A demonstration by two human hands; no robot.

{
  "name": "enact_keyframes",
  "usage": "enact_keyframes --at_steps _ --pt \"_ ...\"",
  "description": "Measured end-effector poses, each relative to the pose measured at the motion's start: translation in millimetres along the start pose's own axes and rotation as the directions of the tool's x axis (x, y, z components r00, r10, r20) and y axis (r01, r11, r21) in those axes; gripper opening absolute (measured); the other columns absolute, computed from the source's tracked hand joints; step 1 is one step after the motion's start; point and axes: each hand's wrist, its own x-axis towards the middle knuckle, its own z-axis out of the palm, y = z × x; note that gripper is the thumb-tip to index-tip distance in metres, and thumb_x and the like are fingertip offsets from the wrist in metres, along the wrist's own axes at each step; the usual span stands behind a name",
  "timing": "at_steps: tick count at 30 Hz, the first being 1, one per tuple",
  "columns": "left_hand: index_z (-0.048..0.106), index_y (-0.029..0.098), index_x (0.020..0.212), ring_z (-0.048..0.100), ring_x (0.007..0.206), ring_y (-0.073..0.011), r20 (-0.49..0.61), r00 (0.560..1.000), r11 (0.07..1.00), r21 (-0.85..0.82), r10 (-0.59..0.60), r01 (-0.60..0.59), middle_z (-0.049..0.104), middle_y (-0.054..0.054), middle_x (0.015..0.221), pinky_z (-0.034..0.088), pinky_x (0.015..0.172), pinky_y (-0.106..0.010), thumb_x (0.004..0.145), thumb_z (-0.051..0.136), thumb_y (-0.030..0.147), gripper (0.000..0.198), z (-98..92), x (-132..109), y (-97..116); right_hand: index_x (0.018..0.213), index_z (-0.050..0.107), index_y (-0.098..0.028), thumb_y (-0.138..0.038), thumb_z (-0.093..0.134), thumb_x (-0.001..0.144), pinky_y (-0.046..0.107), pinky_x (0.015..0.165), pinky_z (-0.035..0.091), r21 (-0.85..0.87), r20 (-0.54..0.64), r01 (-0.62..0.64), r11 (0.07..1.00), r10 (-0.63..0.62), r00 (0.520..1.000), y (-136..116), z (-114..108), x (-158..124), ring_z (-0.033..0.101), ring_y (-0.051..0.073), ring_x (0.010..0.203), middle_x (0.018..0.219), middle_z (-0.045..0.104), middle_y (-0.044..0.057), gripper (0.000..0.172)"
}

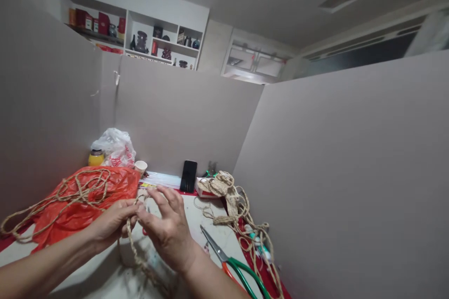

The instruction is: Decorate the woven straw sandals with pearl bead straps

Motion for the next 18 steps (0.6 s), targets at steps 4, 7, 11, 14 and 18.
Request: enact_keyframes --at_steps 4,7,11,14,18 --pt "0.058 0.012 0.065 0.032 0.032 -0.0011 -0.016 0.999 0.999 -0.029 -0.043 0.043 0.049 0.006 0.043 0.020 0.036 -0.013 0.060 0.077 0.048 0.041 -6.5 5.1 -6.9 0.095 0.072 -0.031 -0.017 0.062 0.083 0.044 0.095 0.043 0.267 -0.042 -0.218 0.939 0.238 0.970 4.2 -11.7 -4.9 0.057 0.024 0.109 0.112 0.067 0.004 0.022" --pt "0.062 0.012 0.076 0.030 0.033 0.0002 -0.045 0.999 0.997 -0.072 -0.030 0.026 0.047 0.008 0.046 0.021 0.036 -0.011 0.062 0.077 0.049 0.043 -14.5 5.3 0.3 0.095 0.070 -0.025 -0.021 0.056 0.089 0.037 0.081 0.049 0.312 -0.150 -0.389 0.867 0.449 0.881 22.5 -32.1 -14.6 0.062 0.022 0.089 0.093 0.068 0.006 0.016" --pt "0.064 0.014 0.085 0.037 0.036 -0.0011 -0.189 0.978 0.986 -0.124 0.087 -0.111 0.049 0.008 0.049 0.029 0.036 -0.009 0.074 0.074 0.040 0.030 -25.9 -1.8 30.0 0.085 0.067 -0.020 -0.030 0.059 0.088 0.028 0.062 0.046 0.386 -0.224 -0.599 0.701 0.701 0.677 61.9 -65.5 -33.9 0.059 0.016 0.066 0.075 0.065 0.002 0.014" --pt "0.065 0.016 0.091 0.049 0.043 -0.0052 -0.382 0.884 0.949 -0.051 0.269 -0.310 0.058 0.003 0.057 0.041 0.041 -0.011 0.087 0.059 0.029 0.014 -33.9 -10.0 60.6 0.085 0.065 -0.018 -0.035 0.064 0.085 0.024 0.050 0.043 0.433 -0.205 -0.695 0.574 0.814 0.544 88.6 -86.9 -54.2 0.052 0.011 0.051 0.060 0.058 -0.004 0.018" --pt "0.065 0.014 0.090 0.059 0.053 -0.0070 -0.556 0.653 0.812 0.073 0.515 -0.578 0.064 0.000 0.066 0.048 0.047 -0.011 0.093 0.049 0.019 0.017 -37.1 -19.1 93.3 0.092 0.061 -0.014 -0.028 0.061 0.090 0.021 0.049 0.046 0.461 -0.191 -0.763 0.452 0.891 0.413 109.3 -105.9 -84.5 0.053 0.008 0.051 0.068 0.057 -0.006 0.014"
